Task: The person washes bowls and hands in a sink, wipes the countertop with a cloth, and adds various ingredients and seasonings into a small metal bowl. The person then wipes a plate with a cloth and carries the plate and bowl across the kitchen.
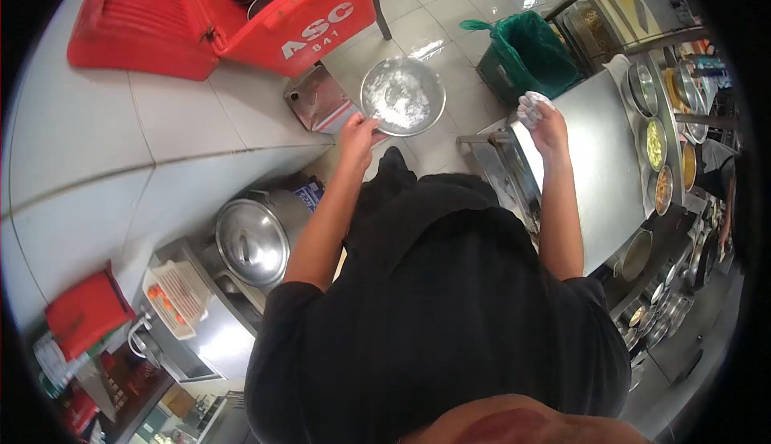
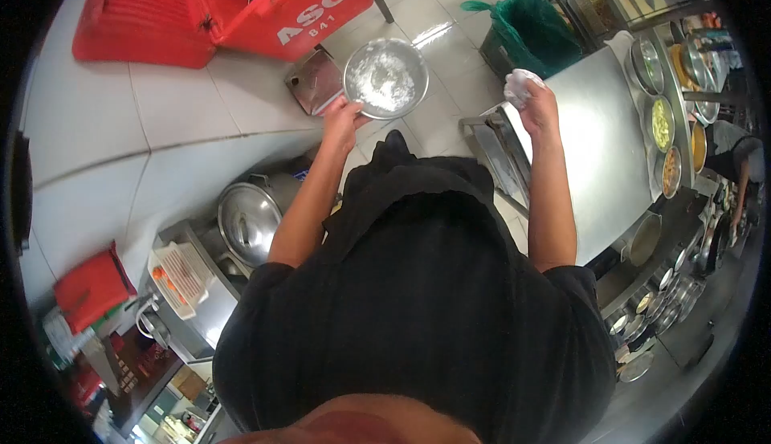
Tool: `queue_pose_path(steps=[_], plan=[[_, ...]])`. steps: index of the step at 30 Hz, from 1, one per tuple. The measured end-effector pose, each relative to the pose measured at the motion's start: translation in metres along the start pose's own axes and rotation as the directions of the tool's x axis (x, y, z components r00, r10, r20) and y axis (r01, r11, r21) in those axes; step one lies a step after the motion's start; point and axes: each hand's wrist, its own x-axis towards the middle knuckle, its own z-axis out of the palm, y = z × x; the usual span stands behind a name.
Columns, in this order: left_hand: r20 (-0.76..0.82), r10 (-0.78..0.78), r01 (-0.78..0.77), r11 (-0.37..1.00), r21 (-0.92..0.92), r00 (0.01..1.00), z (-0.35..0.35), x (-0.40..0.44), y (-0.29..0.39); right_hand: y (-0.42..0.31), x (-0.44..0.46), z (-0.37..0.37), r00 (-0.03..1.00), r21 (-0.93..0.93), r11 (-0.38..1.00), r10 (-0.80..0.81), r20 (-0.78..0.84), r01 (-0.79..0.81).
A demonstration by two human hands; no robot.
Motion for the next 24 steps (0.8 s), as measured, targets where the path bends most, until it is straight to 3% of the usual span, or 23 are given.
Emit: queue_pose_path(steps=[2,3,6,9,15,17,19,22,24], plan=[[0.057,-0.036,0.036,0.999,-0.006,0.998,0.028,-0.012,-0.015,-0.022,-0.029,-0.039,0.997,-0.003,1.0,-0.007,-0.072,0.007],[0.013,0.058,-0.059,0.983,0.173,0.998,-0.033,0.072,0.102,0.044,0.066,0.058,1.0,0.184,0.983,0.024,0.008,-0.025],[0.123,0.0,-0.015,0.993,0.12,0.992,0.033,0.127,0.096,-0.019,0.087,0.031,0.992,0.139,0.989,-0.033,-0.119,0.049],[0.132,-0.025,0.006,0.989,0.146,0.991,0.055,0.176,0.119,-0.027,0.128,0.035,0.975,0.157,0.981,-0.079,-0.21,0.113],[0.086,-0.011,-0.01,0.972,0.234,0.996,0.13,0.284,0.17,-0.037,0.272,0.001,0.969,0.358,0.925,-0.041,-0.243,0.129],[0.075,-0.027,0.007,0.967,0.254,0.997,0.146,0.329,0.172,-0.043,0.321,-0.014,0.985,0.419,0.901,-0.048,-0.167,0.114],[0.115,-0.063,0.034,0.972,0.233,0.991,0.153,0.394,0.168,-0.05,0.376,-0.011,0.966,0.435,0.893,0.003,-0.26,0.114],[0.13,-0.038,0.016,0.986,0.164,0.991,0.203,0.436,0.232,-0.106,0.442,0.033,0.966,0.405,0.901,-0.053,-0.255,0.157],[0.142,-0.012,-0.013,0.984,0.179,0.99,0.218,0.483,0.236,-0.135,0.481,0.04,0.962,0.383,0.91,-0.052,-0.27,0.157]])
